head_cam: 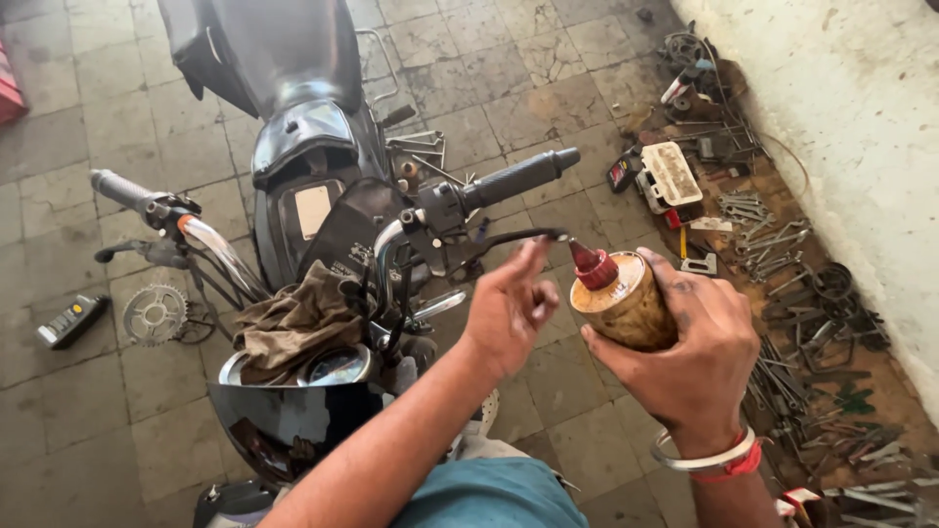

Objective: Oiling and adjusting the controls on a motorcycle handlebar.

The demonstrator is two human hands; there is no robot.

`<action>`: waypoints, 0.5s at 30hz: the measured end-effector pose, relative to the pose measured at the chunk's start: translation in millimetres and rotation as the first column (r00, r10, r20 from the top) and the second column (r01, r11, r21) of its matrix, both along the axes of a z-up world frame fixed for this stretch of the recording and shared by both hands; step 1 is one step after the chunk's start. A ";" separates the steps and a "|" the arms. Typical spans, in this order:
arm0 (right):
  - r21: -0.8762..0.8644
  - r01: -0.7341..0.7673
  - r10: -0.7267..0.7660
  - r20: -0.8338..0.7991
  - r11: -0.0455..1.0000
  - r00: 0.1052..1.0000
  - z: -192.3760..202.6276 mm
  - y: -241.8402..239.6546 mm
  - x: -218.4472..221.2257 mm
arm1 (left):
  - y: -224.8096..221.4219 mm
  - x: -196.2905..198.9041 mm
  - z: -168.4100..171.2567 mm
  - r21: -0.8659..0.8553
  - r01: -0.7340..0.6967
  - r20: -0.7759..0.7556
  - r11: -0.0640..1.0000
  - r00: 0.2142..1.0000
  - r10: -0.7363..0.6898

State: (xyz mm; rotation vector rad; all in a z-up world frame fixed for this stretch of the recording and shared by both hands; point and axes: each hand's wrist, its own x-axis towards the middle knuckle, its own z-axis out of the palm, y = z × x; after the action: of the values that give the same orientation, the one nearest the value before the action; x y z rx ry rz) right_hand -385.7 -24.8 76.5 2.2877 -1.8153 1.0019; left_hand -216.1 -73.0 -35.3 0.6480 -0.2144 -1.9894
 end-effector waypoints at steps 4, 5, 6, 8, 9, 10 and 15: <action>-0.008 0.000 0.000 0.012 1.000 1.000 0.9 0.6 2.9 | -2.8 0.1 4.3 0.034 -0.007 0.008 0.999 1.000 0.007; -0.009 0.003 -0.003 0.010 1.000 1.000 0.7 1.2 1.9 | -2.8 -0.8 3.9 0.033 -0.004 0.006 0.999 1.000 0.004; -0.010 -0.004 0.004 0.014 1.000 1.000 -0.1 1.3 2.0 | -2.1 0.1 3.3 0.014 0.006 0.017 1.000 1.000 -0.006; -0.014 -0.008 0.008 0.017 1.000 1.000 -0.1 0.7 2.3 | -3.0 1.0 -0.4 -0.007 0.019 0.028 1.000 0.999 -0.018; -0.013 -0.003 0.004 0.021 1.000 1.000 0.5 0.1 2.4 | -4.5 0.9 -3.6 -0.043 0.028 0.004 0.999 1.000 -0.028; -0.009 -0.004 0.005 0.025 1.000 1.000 1.1 0.6 2.7 | -3.6 1.3 -7.1 -0.074 0.032 -0.019 0.997 0.999 -0.033; -0.013 -0.015 0.015 0.027 1.000 1.000 0.4 0.1 2.3 | -4.4 5.2 3.2 -0.083 0.044 -0.004 0.996 0.999 -0.044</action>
State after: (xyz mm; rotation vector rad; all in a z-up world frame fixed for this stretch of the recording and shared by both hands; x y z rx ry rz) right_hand -383.4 -24.7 76.9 2.2949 -1.7993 1.0492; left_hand -211.0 -77.4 -32.0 0.5881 -0.3084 -2.0132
